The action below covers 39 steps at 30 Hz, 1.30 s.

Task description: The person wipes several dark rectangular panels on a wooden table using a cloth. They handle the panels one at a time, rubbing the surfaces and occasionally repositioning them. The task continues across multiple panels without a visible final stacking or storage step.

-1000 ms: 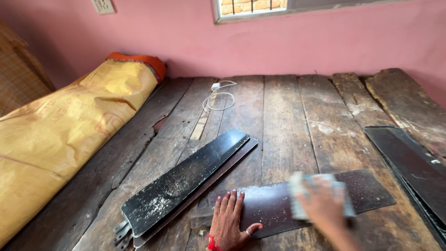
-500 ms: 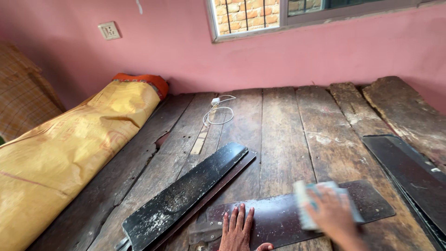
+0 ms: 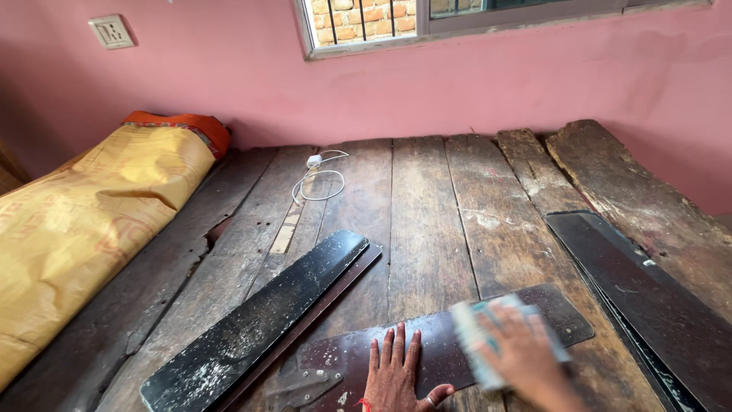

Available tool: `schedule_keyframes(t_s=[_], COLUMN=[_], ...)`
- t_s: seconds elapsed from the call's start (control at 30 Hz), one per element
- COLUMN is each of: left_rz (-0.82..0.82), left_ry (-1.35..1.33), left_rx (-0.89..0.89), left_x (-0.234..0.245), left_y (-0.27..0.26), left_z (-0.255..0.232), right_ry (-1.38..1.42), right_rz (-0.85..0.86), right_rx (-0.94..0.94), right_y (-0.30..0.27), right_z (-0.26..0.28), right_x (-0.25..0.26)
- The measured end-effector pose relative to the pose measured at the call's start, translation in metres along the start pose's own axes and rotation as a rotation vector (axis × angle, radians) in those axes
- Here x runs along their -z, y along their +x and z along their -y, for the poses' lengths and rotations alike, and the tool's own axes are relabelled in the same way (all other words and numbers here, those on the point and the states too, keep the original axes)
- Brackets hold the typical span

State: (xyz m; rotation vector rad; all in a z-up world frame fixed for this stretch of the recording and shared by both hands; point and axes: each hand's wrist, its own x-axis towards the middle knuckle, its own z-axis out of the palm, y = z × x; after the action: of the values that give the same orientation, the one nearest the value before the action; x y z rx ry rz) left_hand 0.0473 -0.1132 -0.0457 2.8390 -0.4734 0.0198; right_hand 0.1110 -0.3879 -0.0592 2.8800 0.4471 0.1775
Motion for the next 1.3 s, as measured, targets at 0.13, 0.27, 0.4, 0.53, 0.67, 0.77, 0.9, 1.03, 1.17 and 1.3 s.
schedule_keyframes(t_s=[0.13,0.27,0.4,0.53,0.67,0.77,0.9,1.03,1.17,1.3], left_rz=[0.124,-0.479,-0.005,-0.753,0.118,0.19,0.058,0.059,-0.007,0.004], left_ry=[-0.007,0.282,-0.035,0.421,-0.019,-0.009,-0.028,-0.044,-0.066,-0.097], left_rx=[0.08,-0.043,0.067,-0.189,0.083,0.095,0.069,0.054,0.043,0.054], left_x=[0.006,-0.002,-0.003,0.005,0.015,0.02,0.017,0.013,0.013,0.019], left_y=[0.006,0.013,0.029,0.034,0.037,0.037,0.033,0.031,0.03,0.03], left_z=[-0.003,-0.028,-0.05,-0.052,-0.053,-0.055,-0.056,-0.054,-0.055,-0.054], right_ry=[0.09,0.117,0.107,0.176,0.056,0.103,0.074,0.173,0.075,0.115], right_rz=[0.073,0.104,-0.12,-0.144,0.113,0.078,0.108,-0.451,-0.016,-0.029], right_rx=[-0.273,-0.429,-0.071,0.03,-0.306,-0.351,-0.176,0.117,-0.144,-0.366], right_y=[0.012,0.027,0.02,0.003,0.012,0.014,0.012,0.002,0.01,0.015], right_z=[-0.067,-0.047,0.013,-0.005,-0.085,-0.084,-0.005,0.028,-0.047,-0.101], right_x=[0.0,0.006,0.006,0.007,0.017,0.017,0.012,0.007,0.001,-0.004])
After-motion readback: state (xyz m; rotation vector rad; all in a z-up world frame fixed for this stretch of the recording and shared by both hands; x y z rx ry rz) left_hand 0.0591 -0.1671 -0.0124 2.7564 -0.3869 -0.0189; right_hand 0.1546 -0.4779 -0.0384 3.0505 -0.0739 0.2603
